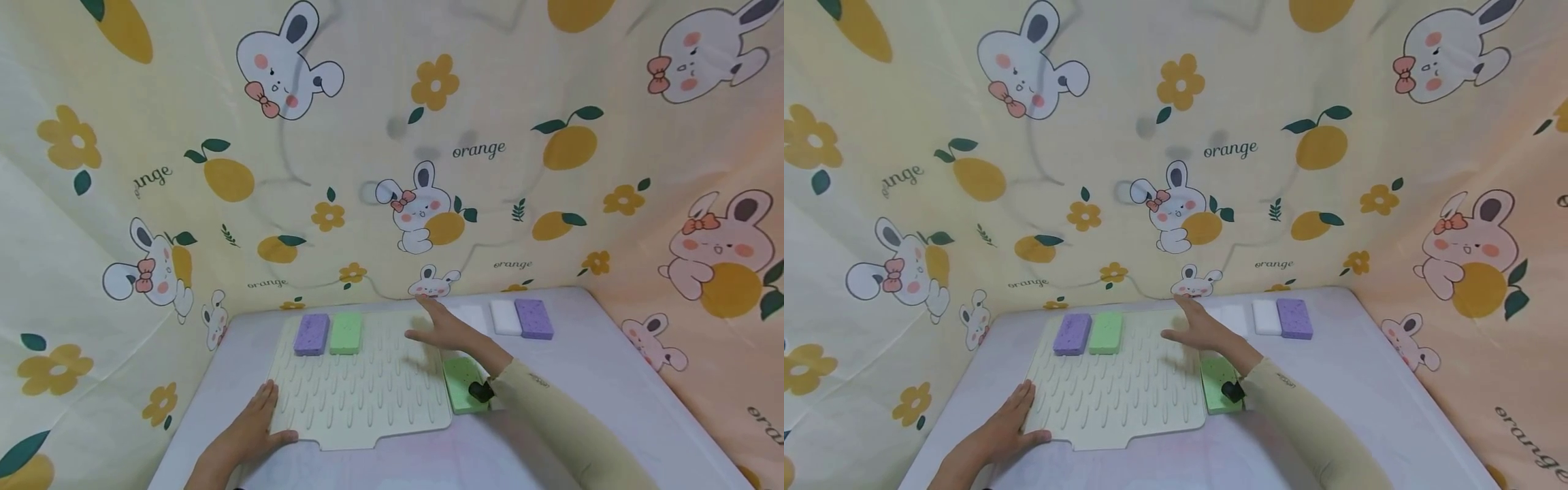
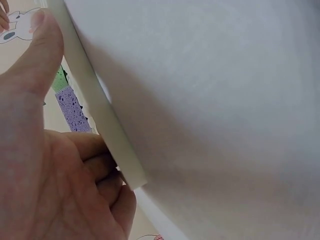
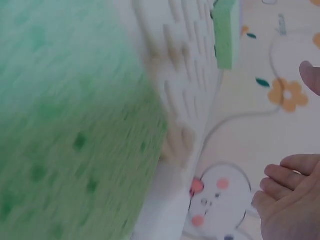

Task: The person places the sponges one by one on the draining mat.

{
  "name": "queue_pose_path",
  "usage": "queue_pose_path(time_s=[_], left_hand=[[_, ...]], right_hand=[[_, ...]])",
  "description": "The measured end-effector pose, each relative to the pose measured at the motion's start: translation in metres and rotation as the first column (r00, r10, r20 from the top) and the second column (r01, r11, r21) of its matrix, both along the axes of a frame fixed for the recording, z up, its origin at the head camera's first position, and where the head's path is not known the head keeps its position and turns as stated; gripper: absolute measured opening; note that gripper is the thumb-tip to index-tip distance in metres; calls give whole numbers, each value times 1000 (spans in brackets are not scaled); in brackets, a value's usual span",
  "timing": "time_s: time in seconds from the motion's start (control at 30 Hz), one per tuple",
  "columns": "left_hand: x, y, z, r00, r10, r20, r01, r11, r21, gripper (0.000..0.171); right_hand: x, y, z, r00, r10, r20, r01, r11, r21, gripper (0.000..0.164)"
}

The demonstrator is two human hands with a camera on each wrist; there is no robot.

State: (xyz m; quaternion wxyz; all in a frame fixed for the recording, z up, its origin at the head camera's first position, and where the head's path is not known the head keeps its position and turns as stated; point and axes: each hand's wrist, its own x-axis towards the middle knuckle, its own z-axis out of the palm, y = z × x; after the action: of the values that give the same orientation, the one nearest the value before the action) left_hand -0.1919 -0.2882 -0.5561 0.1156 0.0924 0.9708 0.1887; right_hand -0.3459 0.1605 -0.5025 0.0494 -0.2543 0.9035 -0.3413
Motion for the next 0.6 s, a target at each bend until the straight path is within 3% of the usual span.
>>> queue_pose_path(time_s=[0.23, 0.6], left_hand=[[0, -1, 1, 1000, 8, 4, -8, 1000, -5, 125], [2, 2, 3, 1000, 9, 5, -9, 1000, -2, 124]], right_hand=[[8, 37, 4, 992, -115, 46, 115, 993, 9, 107], [18, 89, -5, 980, -196, 40, 195, 980, 32, 110]])
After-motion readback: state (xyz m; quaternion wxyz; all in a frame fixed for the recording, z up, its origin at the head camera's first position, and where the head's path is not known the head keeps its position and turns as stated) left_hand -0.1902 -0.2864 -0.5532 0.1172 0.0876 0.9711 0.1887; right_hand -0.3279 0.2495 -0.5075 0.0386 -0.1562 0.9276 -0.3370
